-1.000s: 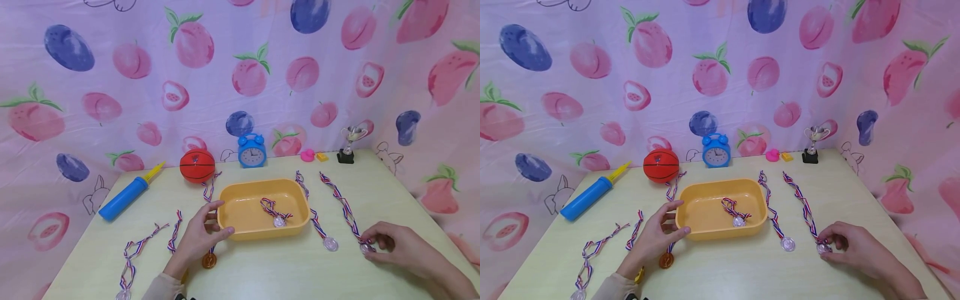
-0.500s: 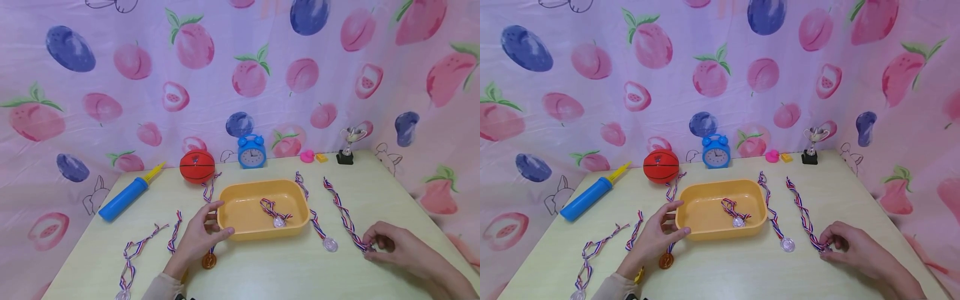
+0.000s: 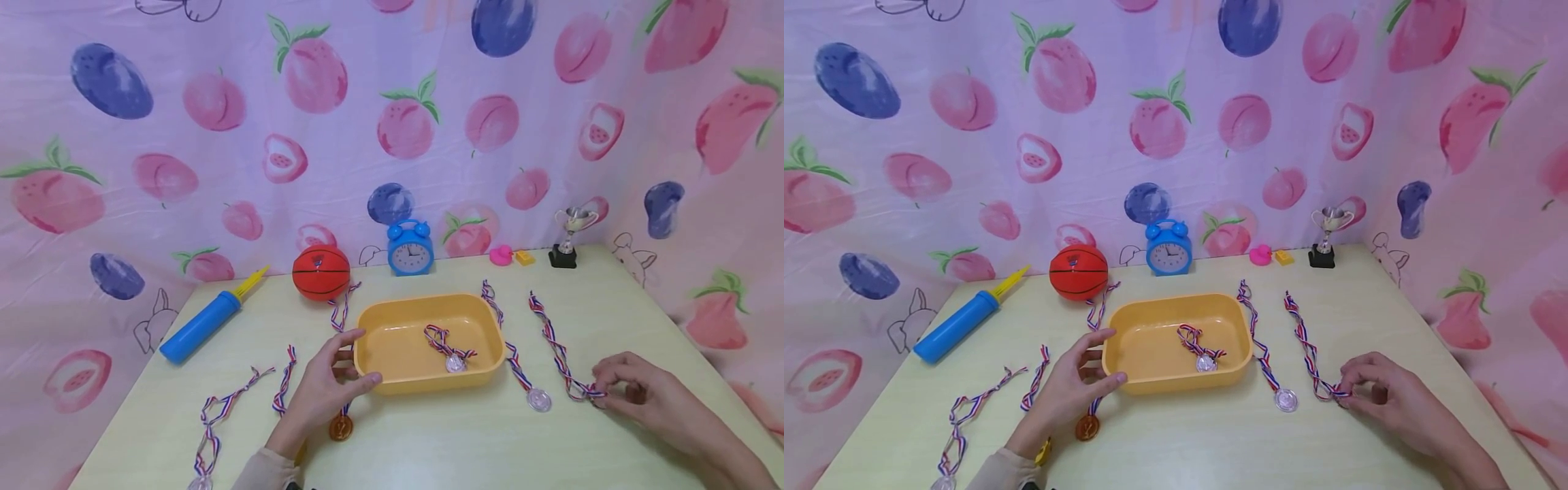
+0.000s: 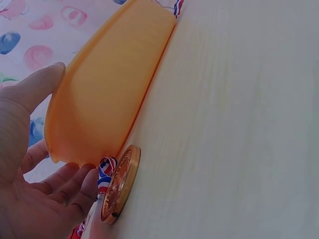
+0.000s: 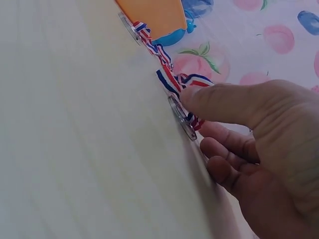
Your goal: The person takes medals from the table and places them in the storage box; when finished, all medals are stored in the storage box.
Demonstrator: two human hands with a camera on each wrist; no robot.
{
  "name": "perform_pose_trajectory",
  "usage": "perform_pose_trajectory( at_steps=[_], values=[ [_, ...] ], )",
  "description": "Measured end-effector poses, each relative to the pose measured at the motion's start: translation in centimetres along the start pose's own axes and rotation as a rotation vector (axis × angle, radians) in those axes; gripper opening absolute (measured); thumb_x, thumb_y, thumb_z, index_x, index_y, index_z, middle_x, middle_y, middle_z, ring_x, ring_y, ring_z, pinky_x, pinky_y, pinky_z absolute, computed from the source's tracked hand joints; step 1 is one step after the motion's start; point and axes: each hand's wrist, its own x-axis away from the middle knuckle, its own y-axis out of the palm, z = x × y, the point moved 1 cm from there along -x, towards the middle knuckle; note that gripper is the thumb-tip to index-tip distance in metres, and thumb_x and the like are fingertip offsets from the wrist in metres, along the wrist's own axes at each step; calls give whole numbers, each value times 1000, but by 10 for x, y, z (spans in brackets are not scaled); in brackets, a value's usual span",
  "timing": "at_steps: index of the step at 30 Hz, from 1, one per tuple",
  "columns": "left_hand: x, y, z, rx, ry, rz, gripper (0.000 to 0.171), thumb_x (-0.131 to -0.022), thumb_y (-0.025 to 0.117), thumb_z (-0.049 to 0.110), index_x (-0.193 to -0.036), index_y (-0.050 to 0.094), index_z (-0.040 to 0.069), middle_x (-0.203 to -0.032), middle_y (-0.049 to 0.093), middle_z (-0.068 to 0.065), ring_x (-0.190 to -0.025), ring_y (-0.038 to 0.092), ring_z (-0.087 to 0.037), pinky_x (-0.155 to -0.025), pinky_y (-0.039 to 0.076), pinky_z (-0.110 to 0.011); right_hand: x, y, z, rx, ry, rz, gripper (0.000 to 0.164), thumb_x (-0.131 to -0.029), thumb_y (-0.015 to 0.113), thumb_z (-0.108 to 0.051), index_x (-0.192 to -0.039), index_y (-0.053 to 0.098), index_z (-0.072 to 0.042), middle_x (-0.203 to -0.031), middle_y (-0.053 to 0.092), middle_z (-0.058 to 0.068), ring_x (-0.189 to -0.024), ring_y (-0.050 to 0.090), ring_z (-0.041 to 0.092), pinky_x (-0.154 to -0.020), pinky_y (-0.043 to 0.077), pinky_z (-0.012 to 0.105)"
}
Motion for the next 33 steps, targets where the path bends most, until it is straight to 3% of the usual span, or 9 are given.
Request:
perform_pose_trajectory(
  at_steps=[3, 9, 14, 18, 24, 33],
  values=[
    [0, 0, 0, 2, -4, -3, 79, -90, 97, 32, -158, 58, 30, -145, 66, -5, -115, 69, -27, -101, 64, -45, -1, 1, -2, 9, -17, -8, 40, -87, 92, 3, -93, 69, -30, -114, 74, -3, -94, 60, 5, -71, 47, 20],
    [0, 0, 1, 0, -2, -1, 79, -90, 97, 30, -159, 58, 29, -146, 66, -7, -116, 69, -27, -102, 64, -45, -3, 1, -9, -29, -72, -35, 43, -85, 92, 6, -93, 65, -27, -96, 71, -7, -87, 61, 7, -71, 49, 20],
    [0, 0, 1, -5, -10, 0, 79, -91, 96, 32, -159, 57, 30, -146, 65, -7, -115, 69, -27, -102, 64, -44, -4, -2, -12, 30, 66, -50, 36, -85, 97, -5, -108, 73, -19, -99, 72, -9, -85, 64, 6, -72, 53, 18],
    [0, 1, 1, -7, -16, 1, 79, -91, 96, 32, -159, 57, 29, -146, 66, -7, -115, 69, -27, -101, 64, -44, 0, -5, -10, 103, 170, -35, 51, -81, 102, -20, -124, 76, -13, -105, 71, -6, -88, 60, 6, -76, 50, 15],
    [0, 1, 2, -6, -19, 3, 78, -91, 96, 32, -159, 58, 29, -146, 66, -7, -116, 69, -27, -101, 64, -44, 5, -6, -9, 93, 195, -93, 52, -77, 104, -32, -122, 81, -19, -106, 67, -9, -91, 55, 7, -76, 46, 17],
    [0, 0, 1, 8, -12, -2, 79, -90, 97, 31, -159, 58, 30, -144, 67, -7, -115, 68, -27, -101, 64, -43, 2, -7, -6, 90, 197, -88, 38, -80, 102, -23, -112, 82, -22, -94, 65, -10, -84, 56, 8, -69, 46, 21]
  ],
)
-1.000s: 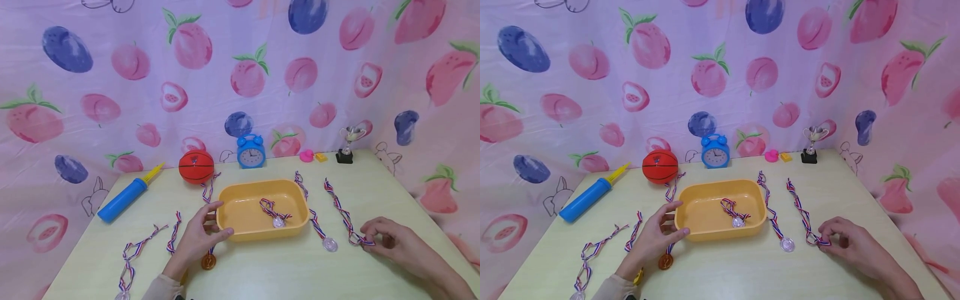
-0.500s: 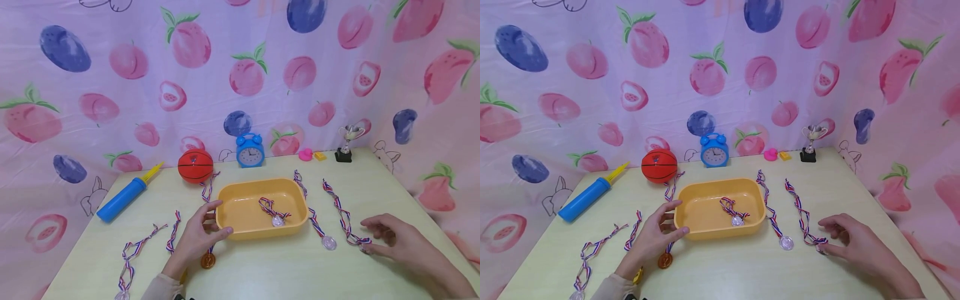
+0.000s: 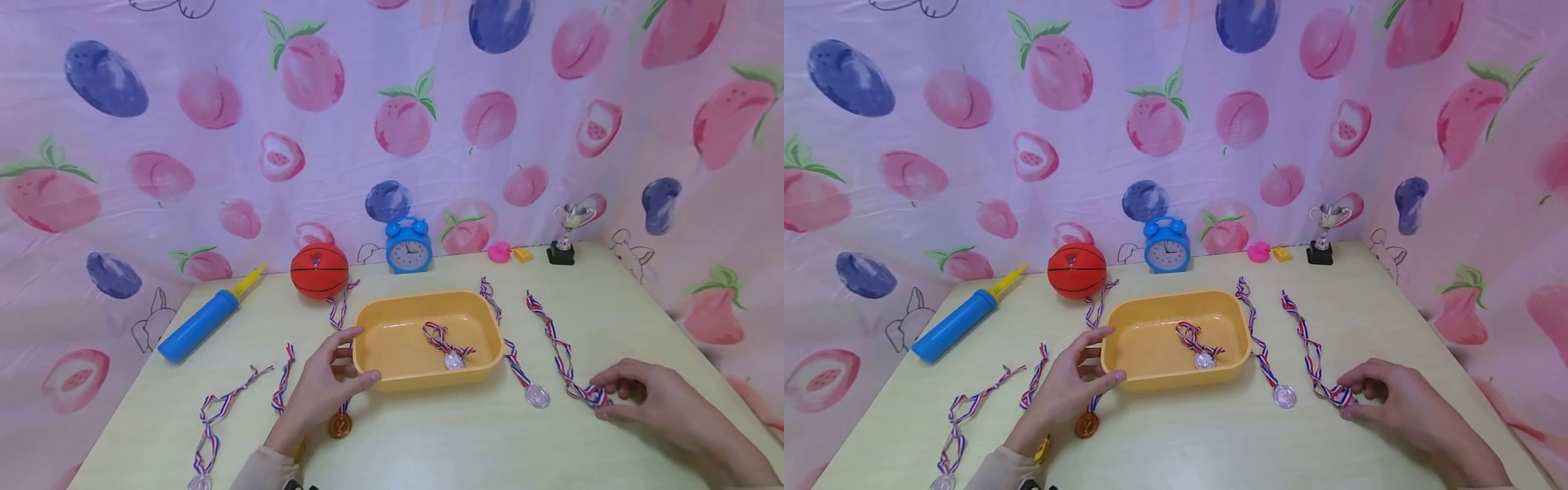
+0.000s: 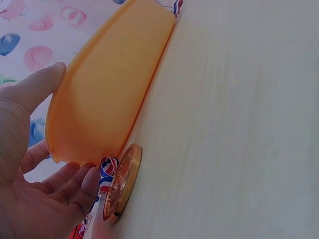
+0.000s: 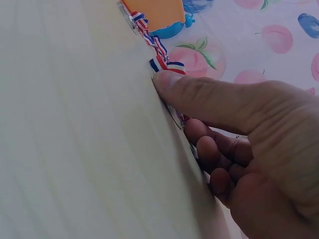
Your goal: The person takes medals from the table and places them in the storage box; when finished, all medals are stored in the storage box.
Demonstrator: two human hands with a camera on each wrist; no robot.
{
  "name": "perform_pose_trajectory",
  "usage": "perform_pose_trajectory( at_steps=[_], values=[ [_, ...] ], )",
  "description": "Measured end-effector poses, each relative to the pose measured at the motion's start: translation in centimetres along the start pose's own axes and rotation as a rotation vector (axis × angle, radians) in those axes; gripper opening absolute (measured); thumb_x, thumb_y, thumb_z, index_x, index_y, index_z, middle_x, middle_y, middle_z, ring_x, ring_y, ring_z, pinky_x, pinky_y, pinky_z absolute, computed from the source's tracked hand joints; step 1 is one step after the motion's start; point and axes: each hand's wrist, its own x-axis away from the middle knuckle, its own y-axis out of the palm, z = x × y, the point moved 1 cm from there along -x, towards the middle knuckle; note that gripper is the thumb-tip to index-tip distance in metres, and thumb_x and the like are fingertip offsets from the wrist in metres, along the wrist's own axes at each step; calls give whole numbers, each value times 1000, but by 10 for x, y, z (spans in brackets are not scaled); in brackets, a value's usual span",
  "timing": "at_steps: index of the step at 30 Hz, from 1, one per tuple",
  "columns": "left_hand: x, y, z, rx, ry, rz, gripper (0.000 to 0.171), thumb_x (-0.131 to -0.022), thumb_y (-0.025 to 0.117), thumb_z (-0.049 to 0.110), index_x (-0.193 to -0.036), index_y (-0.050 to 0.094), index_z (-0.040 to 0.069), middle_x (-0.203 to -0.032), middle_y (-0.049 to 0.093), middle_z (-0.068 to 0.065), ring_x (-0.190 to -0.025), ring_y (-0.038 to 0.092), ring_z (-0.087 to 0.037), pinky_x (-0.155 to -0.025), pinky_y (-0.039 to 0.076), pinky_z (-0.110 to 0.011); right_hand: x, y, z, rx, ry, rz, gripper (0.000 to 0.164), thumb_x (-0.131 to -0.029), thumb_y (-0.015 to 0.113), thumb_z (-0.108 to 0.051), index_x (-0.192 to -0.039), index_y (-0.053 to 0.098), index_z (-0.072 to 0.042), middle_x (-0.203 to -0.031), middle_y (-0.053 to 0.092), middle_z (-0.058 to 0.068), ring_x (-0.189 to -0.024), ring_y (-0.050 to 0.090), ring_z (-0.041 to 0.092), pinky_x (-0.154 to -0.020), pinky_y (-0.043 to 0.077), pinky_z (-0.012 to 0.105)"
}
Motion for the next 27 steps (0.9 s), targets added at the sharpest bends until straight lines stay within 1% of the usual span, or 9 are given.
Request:
perform_pose_trajectory(
  at_steps=[4, 8, 11, 14, 17, 19, 22, 24, 27],
  values=[
    [0, 0, 0, -2, 5, -1, 79, -90, 97, 30, -158, 58, 30, -144, 66, -6, -116, 68, -27, -101, 64, -43, -1, 1, 2, -22, 14, -22, 37, -81, 101, -20, -112, 80, -19, -95, 64, -7, -84, 55, 8, -69, 45, 22],
    [0, 0, 0, -7, 7, 0, 79, -90, 97, 30, -158, 58, 30, -145, 66, -6, -116, 68, -27, -102, 64, -44, -1, 2, 1, -40, 31, -33, 38, -82, 101, -19, -113, 79, -18, -97, 65, -5, -86, 55, 9, -70, 46, 22],
    [0, 0, 0, -7, 5, 1, 79, -90, 97, 31, -159, 58, 30, -144, 67, -6, -116, 69, -27, -102, 64, -44, -2, 1, -2, -37, 55, -43, 39, -83, 100, -19, -116, 79, -17, -101, 69, -5, -88, 58, 7, -74, 51, 20],
    [0, -1, 0, -1, 1, -1, 79, -90, 97, 31, -159, 58, 30, -144, 67, -7, -115, 69, -27, -102, 64, -44, -4, -1, -3, -47, 60, -21, 42, -84, 99, -16, -121, 79, -16, -105, 71, -4, -91, 61, 6, -79, 54, 17],
    [0, -1, -1, 7, 2, -2, 78, -91, 97, 30, -159, 58, 30, -144, 67, -7, -114, 69, -27, -101, 64, -44, -7, -4, -4, -61, 0, 51, 44, -84, 98, -11, -123, 78, -15, -106, 72, -4, -92, 62, 6, -82, 53, 13],
    [0, -1, -1, 10, 3, -1, 78, -90, 97, 30, -159, 58, 29, -143, 67, -7, -114, 69, -27, -100, 65, -43, -9, -6, -5, -75, -72, 108, 45, -83, 97, -4, -123, 78, -14, -106, 72, -4, -93, 60, 6, -82, 50, 10],
    [0, -1, -1, 5, 1, 1, 78, -91, 97, 30, -158, 58, 30, -143, 67, -7, -113, 69, -26, -99, 65, -42, -13, -11, -8, -79, -180, 190, 50, -79, 96, 5, -122, 79, -12, -106, 73, -4, -94, 60, 6, -85, 47, 7],
    [0, 0, -1, -2, -4, 1, 78, -91, 96, 30, -159, 58, 30, -143, 67, -7, -114, 69, -26, -99, 65, -41, -16, -14, -12, -86, -223, 219, 52, -77, 95, 9, -122, 79, -12, -108, 73, -5, -94, 60, 5, -86, 48, 7],
    [0, 0, 0, -12, -16, -1, 79, -91, 96, 30, -160, 57, 30, -144, 66, -7, -115, 69, -26, -100, 65, -40, -22, -19, -19, -92, -233, 249, 54, -77, 95, 10, -122, 79, -15, -109, 74, -5, -93, 61, 5, -86, 49, 6]
  ],
)
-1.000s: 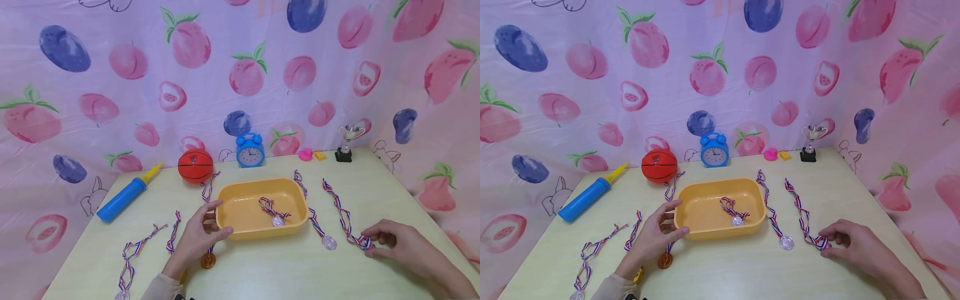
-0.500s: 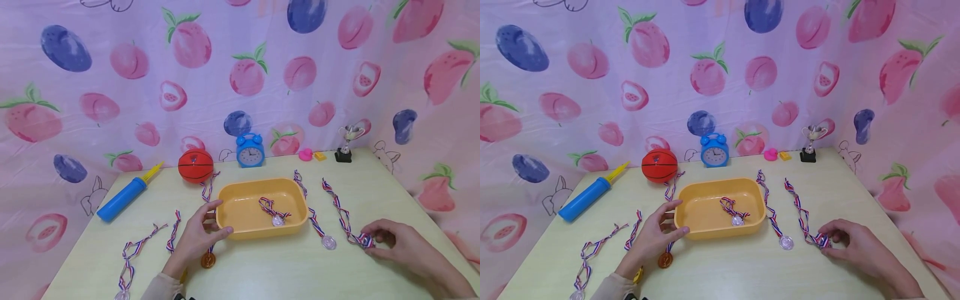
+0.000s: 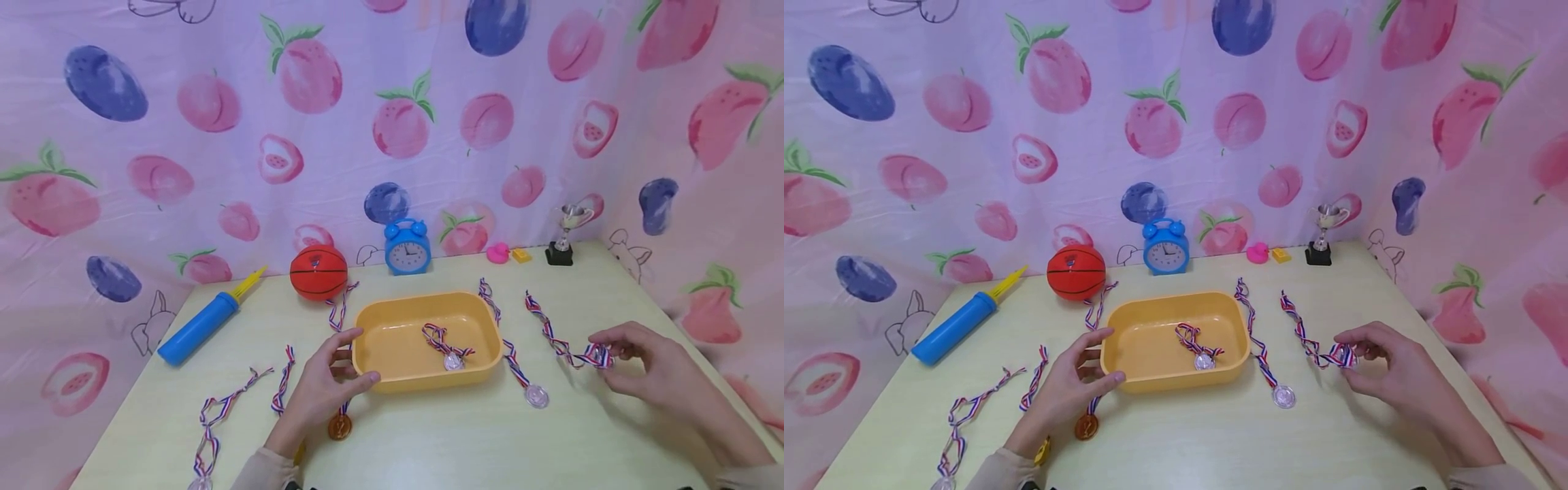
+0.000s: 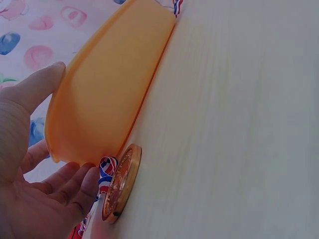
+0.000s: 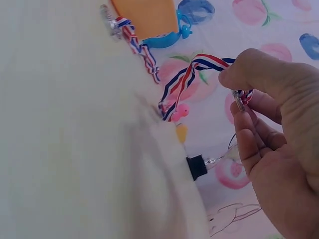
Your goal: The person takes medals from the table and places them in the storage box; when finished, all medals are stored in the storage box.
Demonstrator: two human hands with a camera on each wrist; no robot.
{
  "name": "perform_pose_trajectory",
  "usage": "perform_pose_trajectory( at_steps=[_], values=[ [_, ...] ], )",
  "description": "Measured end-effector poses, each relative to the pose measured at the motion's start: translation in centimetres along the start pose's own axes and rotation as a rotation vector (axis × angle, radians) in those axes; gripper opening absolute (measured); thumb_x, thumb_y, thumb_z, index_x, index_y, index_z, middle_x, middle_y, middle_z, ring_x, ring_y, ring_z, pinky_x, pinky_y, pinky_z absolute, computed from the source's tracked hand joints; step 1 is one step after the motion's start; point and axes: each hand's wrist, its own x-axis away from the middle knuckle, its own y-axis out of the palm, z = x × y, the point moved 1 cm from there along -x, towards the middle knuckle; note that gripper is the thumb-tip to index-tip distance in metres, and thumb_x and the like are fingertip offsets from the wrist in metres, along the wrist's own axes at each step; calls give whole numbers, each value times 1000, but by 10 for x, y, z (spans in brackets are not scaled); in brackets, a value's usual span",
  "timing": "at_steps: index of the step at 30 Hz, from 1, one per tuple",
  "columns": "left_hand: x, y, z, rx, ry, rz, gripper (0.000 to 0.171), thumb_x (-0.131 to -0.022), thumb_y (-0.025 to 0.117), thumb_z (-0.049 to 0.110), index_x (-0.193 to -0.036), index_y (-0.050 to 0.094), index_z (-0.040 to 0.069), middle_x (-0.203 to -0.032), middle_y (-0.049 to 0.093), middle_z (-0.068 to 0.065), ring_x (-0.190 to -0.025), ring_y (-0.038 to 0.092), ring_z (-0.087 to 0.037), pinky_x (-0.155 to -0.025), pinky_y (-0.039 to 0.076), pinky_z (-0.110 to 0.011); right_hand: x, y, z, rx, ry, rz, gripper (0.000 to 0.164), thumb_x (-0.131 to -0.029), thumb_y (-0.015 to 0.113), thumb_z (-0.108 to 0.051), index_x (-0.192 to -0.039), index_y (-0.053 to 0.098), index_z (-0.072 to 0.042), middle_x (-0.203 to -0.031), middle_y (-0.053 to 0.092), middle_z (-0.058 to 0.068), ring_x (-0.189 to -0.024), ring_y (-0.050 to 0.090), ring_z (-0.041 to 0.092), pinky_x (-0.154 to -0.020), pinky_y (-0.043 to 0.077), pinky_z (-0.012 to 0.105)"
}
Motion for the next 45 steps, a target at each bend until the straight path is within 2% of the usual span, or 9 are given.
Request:
perform_pose_trajectory(
  at_steps=[6, 14, 19, 24, 30, 38, 45],
  values=[
    [1, 1, 1, -1, -9, 3, 79, -91, 96, 30, -160, 57, 29, -144, 66, -7, -115, 69, -26, -101, 65, -42, -26, -6, -12, 26, -30, 33, 53, -78, 95, 9, -123, 79, -15, -109, 73, -2, -93, 60, 7, -85, 48, 6],
    [0, 0, 0, -2, -1, 1, 79, -91, 96, 31, -160, 57, 29, -146, 65, -7, -117, 69, -27, -102, 65, -43, -63, -14, -34, 106, -36, 32, 50, -83, 95, 1, -127, 79, -14, -109, 70, -4, -94, 55, 4, -82, 45, 5],
    [0, 0, -1, -19, -1, 0, 80, -91, 96, 31, -160, 56, 29, -147, 65, -7, -117, 70, -27, -101, 65, -41, -87, -19, -50, 126, -5, 31, 47, -88, 93, -5, -132, 78, -13, -113, 69, -2, -98, 54, 6, -83, 44, 6],
    [0, 0, -1, -13, 1, 1, 80, -91, 96, 30, -160, 57, 28, -146, 65, -6, -116, 69, -27, -101, 64, -41, -115, -22, -68, 81, 30, 31, 47, -92, 91, -8, -137, 77, -12, -118, 70, 1, -102, 55, 11, -86, 43, 6],
    [0, 0, 1, 3, 6, -1, 79, -91, 96, 31, -160, 58, 28, -146, 65, -6, -118, 69, -26, -102, 65, -44, -146, -22, -91, 40, -14, 49, 46, -93, 89, -6, -137, 77, -12, -114, 67, 1, -102, 57, 15, -85, 47, 7],
    [0, -1, 0, 35, 12, -4, 79, -89, 98, 28, -159, 59, 28, -142, 67, -7, -114, 69, -26, -99, 65, -42, -178, -14, -125, -36, -135, 82, 44, -92, 89, -4, -134, 78, -11, -108, 68, 2, -99, 57, 18, -82, 48, 14],
    [1, 0, 1, 29, 7, -7, 79, -90, 97, 29, -159, 58, 28, -142, 67, -8, -114, 70, -26, -99, 65, -42, -199, -1, -152, -102, -209, 79, 41, -93, 87, -2, -133, 78, -9, -114, 67, 0, -101, 58, 16, -87, 51, 14]
  ],
)
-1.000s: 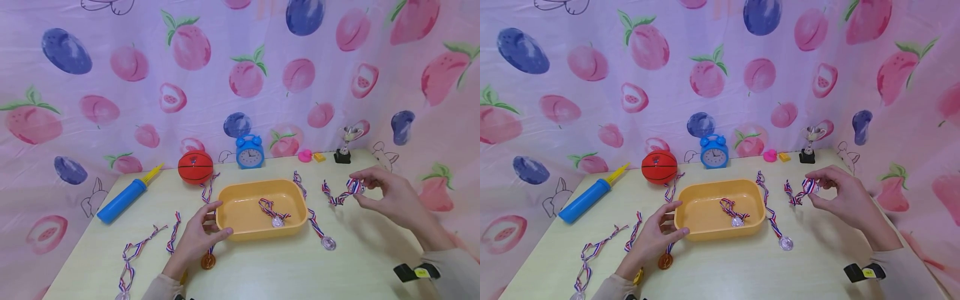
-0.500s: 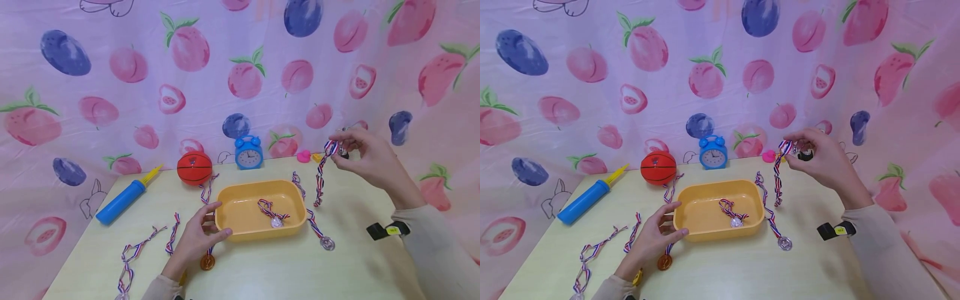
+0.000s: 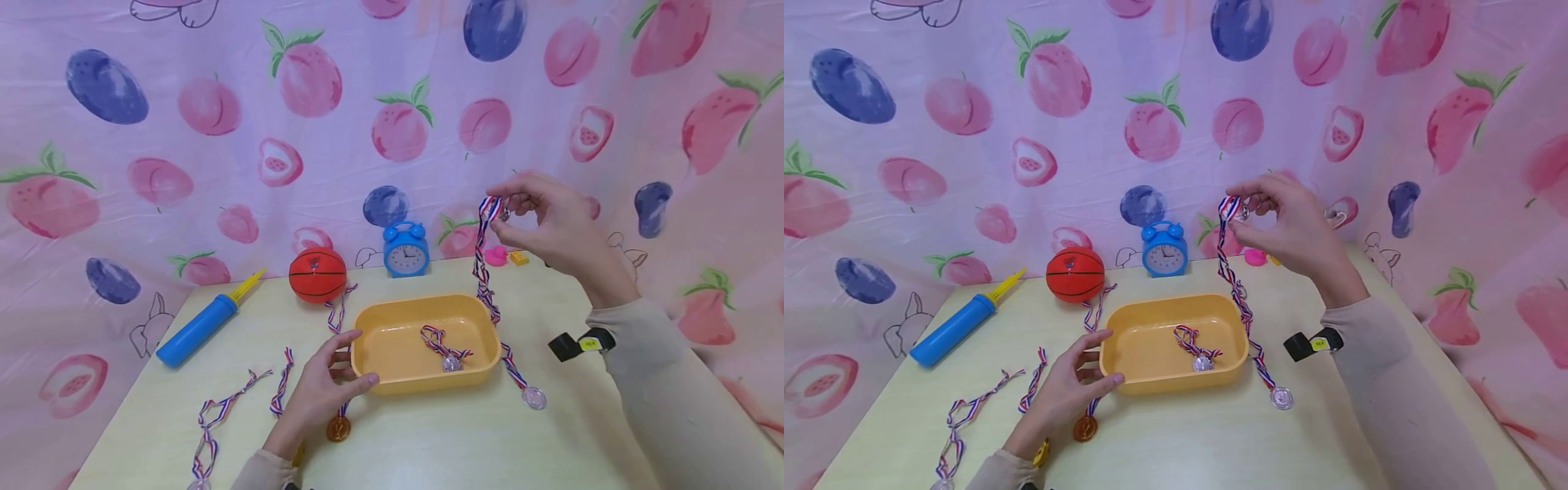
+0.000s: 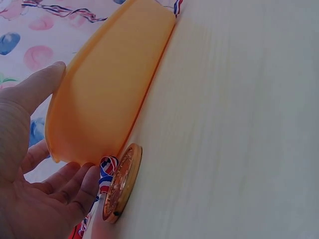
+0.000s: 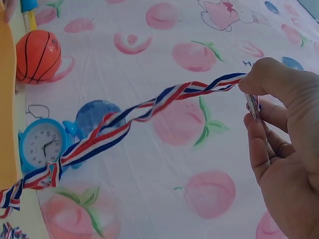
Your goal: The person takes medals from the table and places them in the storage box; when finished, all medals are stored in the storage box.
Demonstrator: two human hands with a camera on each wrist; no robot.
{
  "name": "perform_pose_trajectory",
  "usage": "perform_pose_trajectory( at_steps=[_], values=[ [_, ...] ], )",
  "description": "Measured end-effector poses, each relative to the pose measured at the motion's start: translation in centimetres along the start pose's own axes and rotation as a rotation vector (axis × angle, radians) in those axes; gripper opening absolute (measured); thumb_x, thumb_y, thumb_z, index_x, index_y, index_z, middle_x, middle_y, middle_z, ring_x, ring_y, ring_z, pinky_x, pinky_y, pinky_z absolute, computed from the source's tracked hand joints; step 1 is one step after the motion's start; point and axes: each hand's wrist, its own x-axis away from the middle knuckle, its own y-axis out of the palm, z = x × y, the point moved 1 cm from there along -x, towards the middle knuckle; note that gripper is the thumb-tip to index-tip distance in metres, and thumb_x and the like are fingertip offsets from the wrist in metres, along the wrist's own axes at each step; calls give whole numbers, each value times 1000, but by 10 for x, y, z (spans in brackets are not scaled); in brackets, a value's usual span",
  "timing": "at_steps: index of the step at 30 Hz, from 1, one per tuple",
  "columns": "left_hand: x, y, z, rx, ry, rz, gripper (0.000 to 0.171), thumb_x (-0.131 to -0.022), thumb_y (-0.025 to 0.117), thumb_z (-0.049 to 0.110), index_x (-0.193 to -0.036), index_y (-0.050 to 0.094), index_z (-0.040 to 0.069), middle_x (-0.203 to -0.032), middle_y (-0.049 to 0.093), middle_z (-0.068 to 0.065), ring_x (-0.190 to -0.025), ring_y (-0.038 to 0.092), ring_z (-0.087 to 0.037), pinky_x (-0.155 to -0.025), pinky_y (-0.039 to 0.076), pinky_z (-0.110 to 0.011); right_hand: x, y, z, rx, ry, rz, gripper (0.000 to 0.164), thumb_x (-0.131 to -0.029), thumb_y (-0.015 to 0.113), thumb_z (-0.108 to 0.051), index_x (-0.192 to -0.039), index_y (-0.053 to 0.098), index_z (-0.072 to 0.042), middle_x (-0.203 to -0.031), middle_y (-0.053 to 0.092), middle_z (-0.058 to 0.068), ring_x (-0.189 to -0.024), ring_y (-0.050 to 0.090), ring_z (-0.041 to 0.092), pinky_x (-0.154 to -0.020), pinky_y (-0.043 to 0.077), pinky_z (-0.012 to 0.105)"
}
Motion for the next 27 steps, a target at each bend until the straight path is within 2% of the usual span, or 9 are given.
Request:
perform_pose_trajectory(
  at_steps=[6, 17, 23, 27],
  values=[
    [0, 0, 2, -5, -6, 1, 79, -91, 96, 29, -160, 58, 28, -143, 67, -8, -114, 71, -26, -99, 65, -41, -8, 17, -6, 17, 30, -35, 42, -95, 87, -6, -135, 77, -9, -116, 68, 2, -104, 59, 18, -88, 51, 17],
    [1, 0, 1, 4, -4, -3, 79, -91, 96, 28, -160, 58, 29, -144, 66, -8, -114, 71, -27, -99, 66, -41, -15, 39, -11, -57, 31, -56, 41, -95, 87, -8, -135, 78, -11, -119, 71, 5, -105, 64, 23, -90, 52, 19],
    [1, 0, 2, 3, -8, -2, 78, -91, 96, 29, -160, 57, 29, -144, 66, -8, -114, 71, -26, -99, 66, -41, -20, 45, -16, -88, -12, -42, 41, -95, 88, -7, -135, 77, -8, -120, 72, 6, -104, 62, 18, -92, 53, 21],
    [1, 0, 3, -3, -13, 4, 78, -91, 96, 28, -159, 58, 29, -144, 66, -8, -115, 71, -27, -99, 65, -41, -22, 49, -19, -106, -29, -45, 40, -95, 87, -6, -134, 78, -8, -120, 71, 7, -105, 62, 21, -93, 53, 21]
  ],
)
